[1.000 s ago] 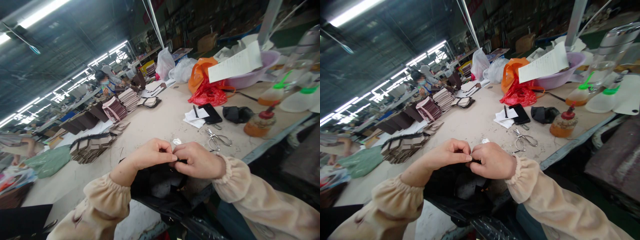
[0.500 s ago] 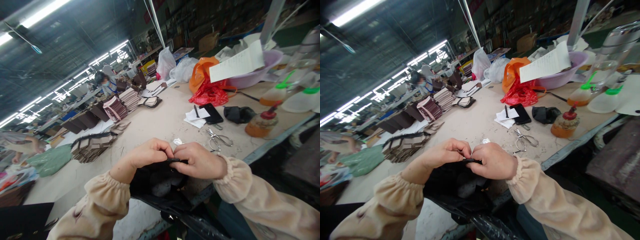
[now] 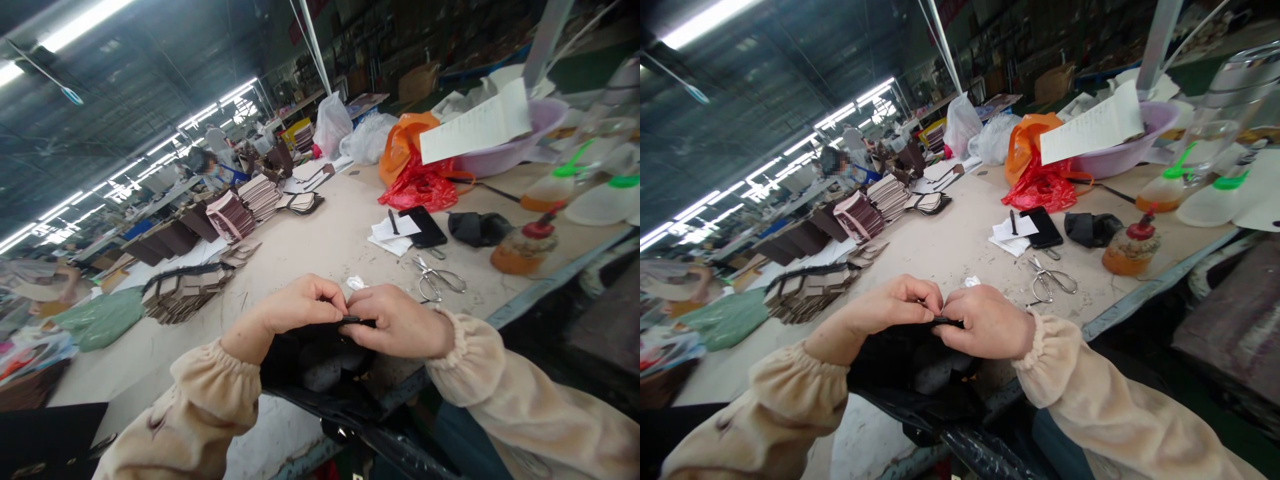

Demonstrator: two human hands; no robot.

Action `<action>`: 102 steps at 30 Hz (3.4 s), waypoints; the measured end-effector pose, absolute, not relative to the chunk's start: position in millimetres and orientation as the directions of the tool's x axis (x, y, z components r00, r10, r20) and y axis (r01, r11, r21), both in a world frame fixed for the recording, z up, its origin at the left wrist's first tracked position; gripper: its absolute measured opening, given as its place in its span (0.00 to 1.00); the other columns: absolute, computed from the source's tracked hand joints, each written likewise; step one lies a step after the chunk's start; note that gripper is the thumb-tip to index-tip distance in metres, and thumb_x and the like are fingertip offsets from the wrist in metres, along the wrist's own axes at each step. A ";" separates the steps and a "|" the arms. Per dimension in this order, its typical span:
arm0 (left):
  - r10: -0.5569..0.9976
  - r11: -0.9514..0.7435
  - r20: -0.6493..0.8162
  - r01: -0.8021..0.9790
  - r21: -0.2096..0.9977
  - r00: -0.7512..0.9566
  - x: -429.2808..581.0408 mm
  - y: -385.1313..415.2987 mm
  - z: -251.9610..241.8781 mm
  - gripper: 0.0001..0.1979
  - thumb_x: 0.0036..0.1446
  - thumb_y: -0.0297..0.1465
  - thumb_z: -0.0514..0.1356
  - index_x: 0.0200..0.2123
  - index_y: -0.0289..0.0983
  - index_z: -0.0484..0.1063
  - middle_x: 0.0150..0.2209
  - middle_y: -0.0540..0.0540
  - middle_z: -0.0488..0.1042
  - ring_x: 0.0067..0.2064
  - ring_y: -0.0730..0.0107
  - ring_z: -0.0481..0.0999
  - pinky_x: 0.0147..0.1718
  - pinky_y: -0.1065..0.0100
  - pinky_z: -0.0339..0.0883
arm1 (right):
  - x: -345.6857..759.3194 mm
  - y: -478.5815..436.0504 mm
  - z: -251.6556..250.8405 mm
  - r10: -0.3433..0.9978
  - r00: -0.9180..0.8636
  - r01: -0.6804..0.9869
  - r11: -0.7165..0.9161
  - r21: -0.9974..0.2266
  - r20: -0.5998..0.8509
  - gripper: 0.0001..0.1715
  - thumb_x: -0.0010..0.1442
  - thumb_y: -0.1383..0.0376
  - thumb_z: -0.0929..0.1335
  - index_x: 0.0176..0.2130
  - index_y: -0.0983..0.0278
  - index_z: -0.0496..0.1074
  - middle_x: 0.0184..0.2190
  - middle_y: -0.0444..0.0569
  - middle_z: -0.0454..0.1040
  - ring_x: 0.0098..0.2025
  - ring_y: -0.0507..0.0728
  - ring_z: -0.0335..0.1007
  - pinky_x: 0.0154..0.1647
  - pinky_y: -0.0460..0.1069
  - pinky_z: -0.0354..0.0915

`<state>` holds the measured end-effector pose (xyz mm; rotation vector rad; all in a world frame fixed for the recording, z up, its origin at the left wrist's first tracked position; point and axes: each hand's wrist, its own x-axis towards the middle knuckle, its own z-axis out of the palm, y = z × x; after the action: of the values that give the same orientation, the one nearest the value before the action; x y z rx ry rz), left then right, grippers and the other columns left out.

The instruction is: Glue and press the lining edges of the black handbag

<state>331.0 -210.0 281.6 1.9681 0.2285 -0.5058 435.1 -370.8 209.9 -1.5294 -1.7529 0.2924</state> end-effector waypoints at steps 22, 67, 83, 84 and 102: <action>-0.068 -0.456 -0.426 0.351 0.818 0.902 330.6 -213.1 281.5 0.09 0.49 0.33 0.60 0.28 0.31 0.71 0.27 0.50 0.67 0.31 0.74 0.64 0.32 0.70 0.58 | 434.8 -370.6 208.9 0.916 0.036 0.742 0.243 -0.624 0.399 0.12 0.60 0.64 0.65 0.29 0.67 0.75 0.27 0.48 0.74 0.30 0.51 0.69 0.31 0.44 0.61; -0.103 -0.400 -0.431 0.360 0.843 0.896 328.9 -211.6 281.6 0.10 0.49 0.34 0.59 0.29 0.31 0.73 0.28 0.48 0.68 0.32 0.72 0.65 0.31 0.71 0.58 | 433.0 -371.3 209.5 0.915 0.005 0.737 0.270 -0.619 0.404 0.10 0.59 0.65 0.65 0.29 0.66 0.75 0.27 0.47 0.73 0.29 0.50 0.68 0.31 0.44 0.61; -0.122 -0.327 -0.458 0.400 0.856 0.880 328.8 -207.1 279.3 0.08 0.47 0.28 0.59 0.30 0.32 0.76 0.32 0.46 0.72 0.38 0.67 0.70 0.37 0.69 0.62 | 433.7 -372.2 208.8 0.910 -0.003 0.727 0.287 -0.624 0.414 0.10 0.59 0.66 0.66 0.29 0.66 0.74 0.26 0.46 0.72 0.28 0.49 0.67 0.30 0.44 0.59; -0.120 -0.307 -0.455 0.403 0.862 0.882 328.1 -206.6 278.8 0.08 0.47 0.28 0.59 0.30 0.31 0.76 0.33 0.45 0.73 0.38 0.67 0.70 0.38 0.68 0.63 | 434.0 -372.3 208.8 0.909 -0.004 0.725 0.289 -0.625 0.416 0.10 0.59 0.66 0.66 0.29 0.66 0.74 0.26 0.46 0.72 0.28 0.49 0.67 0.30 0.43 0.58; -0.135 -0.216 -0.407 0.374 0.902 0.903 328.0 -202.4 279.3 0.13 0.44 0.25 0.59 0.35 0.32 0.78 0.36 0.44 0.75 0.40 0.66 0.72 0.42 0.67 0.64 | 440.1 -370.6 206.5 0.912 0.013 0.709 0.281 -0.647 0.411 0.13 0.61 0.63 0.65 0.28 0.67 0.73 0.26 0.46 0.71 0.28 0.49 0.66 0.31 0.44 0.58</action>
<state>328.0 -202.4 279.3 1.7295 0.1818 -0.4710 440.1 -370.6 206.5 -1.4812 -1.7453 0.3168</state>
